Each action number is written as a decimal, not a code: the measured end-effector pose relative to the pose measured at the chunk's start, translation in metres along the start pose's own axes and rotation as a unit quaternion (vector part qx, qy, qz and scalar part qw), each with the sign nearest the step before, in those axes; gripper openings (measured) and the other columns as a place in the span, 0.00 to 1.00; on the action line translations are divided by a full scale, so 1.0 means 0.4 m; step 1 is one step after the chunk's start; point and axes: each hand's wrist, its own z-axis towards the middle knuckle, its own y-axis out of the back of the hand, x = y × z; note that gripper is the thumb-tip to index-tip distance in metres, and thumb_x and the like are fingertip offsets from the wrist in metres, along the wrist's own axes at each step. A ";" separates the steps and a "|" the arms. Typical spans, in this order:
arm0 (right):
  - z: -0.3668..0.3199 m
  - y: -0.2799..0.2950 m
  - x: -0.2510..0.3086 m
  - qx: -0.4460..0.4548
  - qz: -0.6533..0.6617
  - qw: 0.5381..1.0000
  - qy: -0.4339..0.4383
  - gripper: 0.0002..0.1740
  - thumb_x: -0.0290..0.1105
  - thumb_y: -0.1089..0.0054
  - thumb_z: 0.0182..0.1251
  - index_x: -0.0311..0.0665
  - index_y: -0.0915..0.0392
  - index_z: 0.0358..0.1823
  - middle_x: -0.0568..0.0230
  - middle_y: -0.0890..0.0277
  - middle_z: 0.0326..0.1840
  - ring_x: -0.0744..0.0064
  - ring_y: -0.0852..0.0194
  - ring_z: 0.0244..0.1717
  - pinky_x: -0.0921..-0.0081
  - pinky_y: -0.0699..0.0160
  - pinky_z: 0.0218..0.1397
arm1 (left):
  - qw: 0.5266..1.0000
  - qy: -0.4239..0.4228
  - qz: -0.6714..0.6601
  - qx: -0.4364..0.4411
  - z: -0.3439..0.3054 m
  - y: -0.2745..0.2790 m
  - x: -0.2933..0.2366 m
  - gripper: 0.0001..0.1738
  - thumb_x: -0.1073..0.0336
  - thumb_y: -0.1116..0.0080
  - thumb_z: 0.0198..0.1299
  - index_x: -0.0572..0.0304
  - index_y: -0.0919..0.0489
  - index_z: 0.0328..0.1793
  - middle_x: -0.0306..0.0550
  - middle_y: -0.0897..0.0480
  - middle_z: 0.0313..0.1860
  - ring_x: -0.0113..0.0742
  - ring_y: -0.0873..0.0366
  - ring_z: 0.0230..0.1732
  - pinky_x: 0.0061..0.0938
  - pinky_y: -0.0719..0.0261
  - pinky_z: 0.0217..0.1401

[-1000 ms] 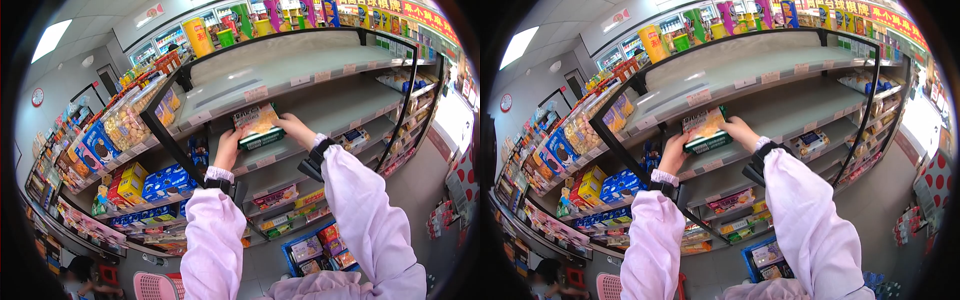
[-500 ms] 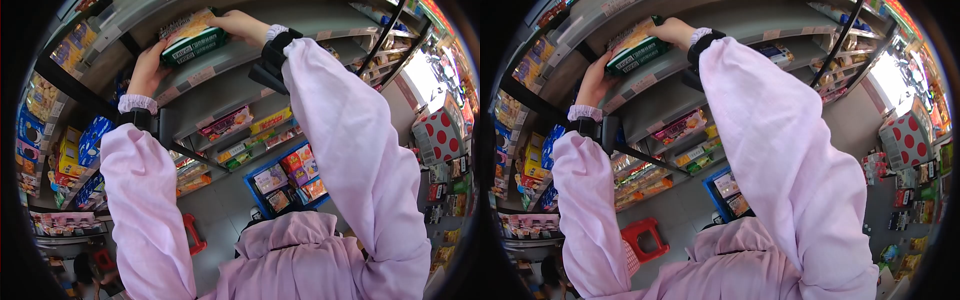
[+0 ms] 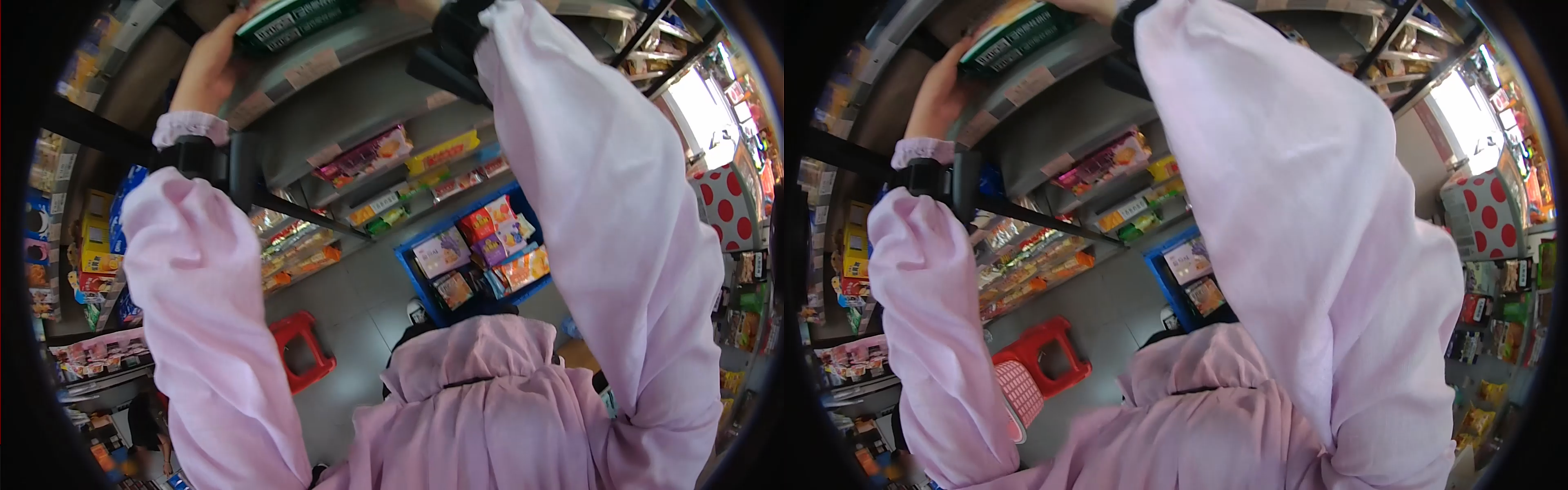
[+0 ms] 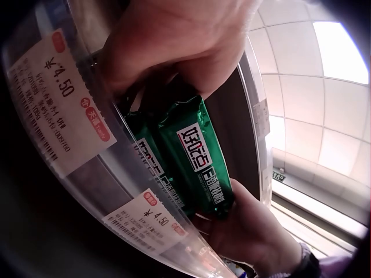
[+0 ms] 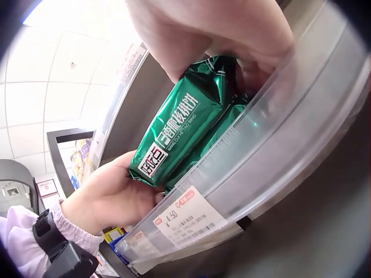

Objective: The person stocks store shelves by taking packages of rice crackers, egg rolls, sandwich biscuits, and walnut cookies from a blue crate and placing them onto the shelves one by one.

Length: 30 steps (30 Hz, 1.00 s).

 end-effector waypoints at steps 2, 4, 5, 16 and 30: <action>0.010 0.000 -0.018 -0.045 -0.062 0.997 -0.007 0.33 0.47 0.48 0.58 0.14 0.29 0.43 0.44 0.25 0.38 0.66 0.27 0.37 0.74 0.31 0.38 | 1.000 -0.010 0.006 -0.011 -0.009 -0.014 -0.007 0.20 0.54 0.48 0.59 0.60 0.25 0.50 0.43 0.22 0.44 0.33 0.25 0.44 0.32 0.28 0.49; 0.000 0.000 0.021 -0.039 -0.115 0.992 0.011 0.31 0.53 0.43 0.51 0.24 0.23 0.33 0.54 0.23 0.27 0.65 0.26 0.29 0.72 0.29 0.34 | 0.999 -0.024 0.024 -0.012 -0.021 -0.015 -0.008 0.18 0.56 0.47 0.57 0.59 0.24 0.48 0.41 0.22 0.42 0.33 0.25 0.42 0.32 0.27 0.45; 0.010 -0.001 0.011 -0.040 -0.106 0.993 0.019 0.31 0.53 0.43 0.51 0.24 0.23 0.33 0.53 0.24 0.26 0.65 0.26 0.29 0.70 0.29 0.34 | 0.998 -0.039 0.053 -0.014 0.007 0.004 0.004 0.17 0.57 0.46 0.56 0.60 0.24 0.47 0.41 0.22 0.40 0.33 0.25 0.41 0.32 0.26 0.43; -0.004 -0.026 0.029 -0.162 -0.133 0.977 0.033 0.33 0.46 0.42 0.53 0.14 0.30 0.42 0.37 0.25 0.37 0.52 0.24 0.41 0.69 0.29 0.45 | 0.997 -0.027 0.062 -0.043 -0.037 -0.033 -0.025 0.23 0.53 0.50 0.59 0.64 0.31 0.52 0.43 0.23 0.38 0.32 0.26 0.37 0.31 0.26 0.36; -0.132 -0.001 0.051 -0.136 -0.253 0.938 0.192 0.30 0.45 0.40 0.53 0.24 0.34 0.45 0.39 0.26 0.37 0.43 0.27 0.41 0.60 0.30 0.46 | 0.936 -0.217 0.266 -0.071 -0.097 -0.027 -0.005 0.40 0.50 0.42 0.53 0.79 0.39 0.60 0.66 0.30 0.55 0.49 0.30 0.56 0.30 0.33 0.56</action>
